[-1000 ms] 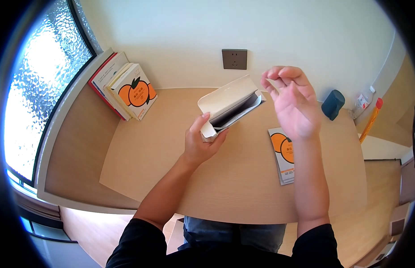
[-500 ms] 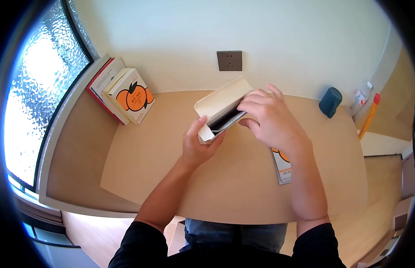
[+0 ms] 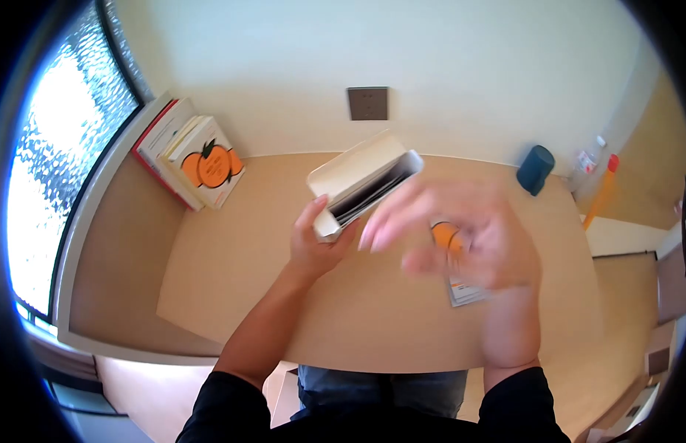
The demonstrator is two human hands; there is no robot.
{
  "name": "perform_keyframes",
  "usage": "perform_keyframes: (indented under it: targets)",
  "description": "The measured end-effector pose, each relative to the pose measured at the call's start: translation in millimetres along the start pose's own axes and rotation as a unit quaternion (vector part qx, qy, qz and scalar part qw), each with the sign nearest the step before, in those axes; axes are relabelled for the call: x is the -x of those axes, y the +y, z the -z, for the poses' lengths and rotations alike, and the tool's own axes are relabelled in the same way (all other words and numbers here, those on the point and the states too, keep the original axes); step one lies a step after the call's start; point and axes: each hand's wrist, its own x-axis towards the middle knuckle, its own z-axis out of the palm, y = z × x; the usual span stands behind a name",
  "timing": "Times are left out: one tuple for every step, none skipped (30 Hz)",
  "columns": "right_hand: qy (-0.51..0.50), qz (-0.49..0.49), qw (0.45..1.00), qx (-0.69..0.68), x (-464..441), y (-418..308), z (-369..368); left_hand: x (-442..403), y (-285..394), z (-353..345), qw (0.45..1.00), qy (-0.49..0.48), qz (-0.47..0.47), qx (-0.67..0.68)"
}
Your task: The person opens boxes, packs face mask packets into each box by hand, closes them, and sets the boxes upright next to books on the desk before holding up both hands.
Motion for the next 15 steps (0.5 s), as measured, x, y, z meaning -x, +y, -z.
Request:
perform_keyframes:
  targets:
    - [-0.032, 0.025, 0.989, -0.14, 2, -8, -13, 2, 0, -1, 1.0, 0.004, 0.001, -0.008]
    - [-0.064, 0.041, 0.968, -0.238, 0, -19, -24, 6, -2, -2, 1.0, 0.008, 0.019, 0.023]
    - [-0.099, 0.05, 0.936, -0.333, -1, -29, -35, 10, -4, -4, 0.998, 0.01, 0.037, 0.055]
    - [-0.11, 0.066, 0.906, -0.403, -4, -33, -47, 13, -5, -5, 0.995, 0.009, 0.055, 0.086]
    - [-0.125, 0.081, 0.87, -0.47, -7, -37, -58, 13, -5, -4, 0.997, 0.009, 0.048, 0.064]
    - [-0.115, 0.115, 0.822, -0.547, -8, -34, -76, 10, -2, -3, 0.998, 0.009, 0.042, 0.04]
    - [-0.104, 0.134, 0.79, -0.589, -5, -33, -82, 2, 2, -1, 0.997, -0.006, 0.032, 0.066]
    - [-0.096, 0.155, 0.755, -0.629, -3, -34, -88, 3, 4, 0, 0.997, -0.015, 0.044, 0.061]
    - [-0.087, 0.162, 0.747, -0.639, -2, -35, -89, 2, 5, 0, 0.998, -0.017, 0.036, 0.053]
    - [-0.075, 0.158, 0.727, -0.664, 2, -39, -93, 0, 4, 1, 0.999, -0.019, 0.028, 0.043]
    - [-0.061, 0.155, 0.706, -0.688, 5, -44, -96, 0, 4, 0, 0.998, -0.019, 0.029, 0.047]
    - [-0.048, 0.153, 0.685, -0.711, 8, -48, -100, 1, 3, 0, 0.998, -0.019, 0.03, 0.051]
    - [-0.04, 0.146, 0.678, -0.72, 11, -53, -98, 3, 3, 0, 0.998, -0.019, 0.033, 0.054]
    - [-0.024, 0.164, 0.686, -0.708, 9, -54, -97, 8, 0, 1, 0.997, -0.028, 0.043, 0.056]
    - [-0.007, 0.181, 0.694, -0.696, 7, -56, -96, 13, -4, 2, 0.996, -0.037, 0.052, 0.058]
